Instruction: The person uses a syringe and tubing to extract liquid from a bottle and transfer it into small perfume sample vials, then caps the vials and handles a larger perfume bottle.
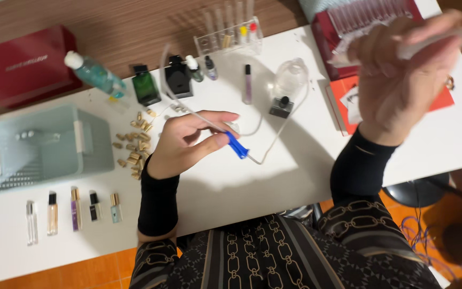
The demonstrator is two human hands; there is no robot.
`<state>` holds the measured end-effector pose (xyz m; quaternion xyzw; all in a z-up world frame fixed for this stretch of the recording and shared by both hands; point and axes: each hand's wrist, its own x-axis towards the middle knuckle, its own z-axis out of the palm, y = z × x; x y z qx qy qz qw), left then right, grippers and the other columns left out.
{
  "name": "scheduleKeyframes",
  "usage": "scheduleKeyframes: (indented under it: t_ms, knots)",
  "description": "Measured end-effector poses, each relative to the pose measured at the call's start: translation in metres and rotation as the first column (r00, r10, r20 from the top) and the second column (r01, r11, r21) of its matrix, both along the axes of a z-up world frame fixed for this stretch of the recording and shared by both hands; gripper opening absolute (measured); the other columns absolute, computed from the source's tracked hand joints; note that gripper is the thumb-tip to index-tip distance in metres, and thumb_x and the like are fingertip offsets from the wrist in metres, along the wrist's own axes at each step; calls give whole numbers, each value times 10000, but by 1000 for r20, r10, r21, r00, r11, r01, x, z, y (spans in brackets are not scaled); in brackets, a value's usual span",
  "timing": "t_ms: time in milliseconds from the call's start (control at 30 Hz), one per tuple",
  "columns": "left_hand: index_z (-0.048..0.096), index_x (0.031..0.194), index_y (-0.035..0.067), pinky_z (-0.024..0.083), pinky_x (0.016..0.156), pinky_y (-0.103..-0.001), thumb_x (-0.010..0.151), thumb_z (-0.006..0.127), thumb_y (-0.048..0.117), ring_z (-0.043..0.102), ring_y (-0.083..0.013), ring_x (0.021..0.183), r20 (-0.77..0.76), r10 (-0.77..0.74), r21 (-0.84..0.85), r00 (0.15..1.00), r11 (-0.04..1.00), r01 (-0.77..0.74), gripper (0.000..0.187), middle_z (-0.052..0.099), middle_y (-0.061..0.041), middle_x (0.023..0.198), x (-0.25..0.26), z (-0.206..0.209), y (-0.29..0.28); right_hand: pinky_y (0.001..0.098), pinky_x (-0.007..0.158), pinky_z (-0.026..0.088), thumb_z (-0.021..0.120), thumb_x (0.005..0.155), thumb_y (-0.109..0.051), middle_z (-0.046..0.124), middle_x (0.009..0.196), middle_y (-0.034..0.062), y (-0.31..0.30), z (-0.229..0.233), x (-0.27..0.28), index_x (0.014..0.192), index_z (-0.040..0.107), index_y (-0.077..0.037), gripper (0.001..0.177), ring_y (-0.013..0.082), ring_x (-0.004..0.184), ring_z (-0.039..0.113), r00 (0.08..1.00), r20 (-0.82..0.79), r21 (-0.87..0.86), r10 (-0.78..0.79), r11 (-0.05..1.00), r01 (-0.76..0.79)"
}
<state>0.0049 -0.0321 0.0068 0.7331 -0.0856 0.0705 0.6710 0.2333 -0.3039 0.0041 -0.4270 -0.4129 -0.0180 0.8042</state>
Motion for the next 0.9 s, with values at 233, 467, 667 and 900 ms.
scheduleKeyframes:
  t_ms: [233, 467, 667, 900]
  knots:
    - [582, 1353, -33, 436, 958, -229, 1080, 494, 113, 560, -85, 1038, -203, 181, -3, 962, 983, -185, 322, 635, -26, 1114, -2, -51, -16, 359, 635, 309, 166, 1036, -729, 350, 668, 69, -4, -11, 17, 720, 360, -3, 816, 183, 578, 315, 928, -212, 120, 307, 950, -287]
    - [670, 1320, 5, 449, 843, -207, 1117, 511, 142, 527, -65, 893, -214, 424, 93, 880, 906, -413, 292, 594, -3, 968, -7, -148, -35, 341, 684, 349, 322, 1137, -588, 290, 675, 49, 32, -27, 49, 756, 301, -52, 658, 170, 619, 300, 909, -350, -65, 229, 961, -267]
    - [570, 1407, 20, 544, 706, -257, 978, 637, 111, 702, -102, 731, -172, 632, 378, 756, 751, -541, 444, 771, -58, 904, 1, -168, -34, 343, 721, 421, 290, 1123, -529, 354, 708, 17, 53, -29, 55, 810, 371, -85, 549, 141, 654, 387, 873, -418, -40, 252, 955, -295]
    - [530, 1436, 0, 564, 718, -355, 961, 648, 147, 728, -249, 710, -163, 664, 615, 730, 647, -451, 511, 750, -146, 823, -2, -166, -24, 356, 752, 441, 260, 1125, -503, 427, 783, 32, 60, -56, 71, 873, 426, -97, 506, 141, 663, 390, 790, -544, 41, 284, 949, -313]
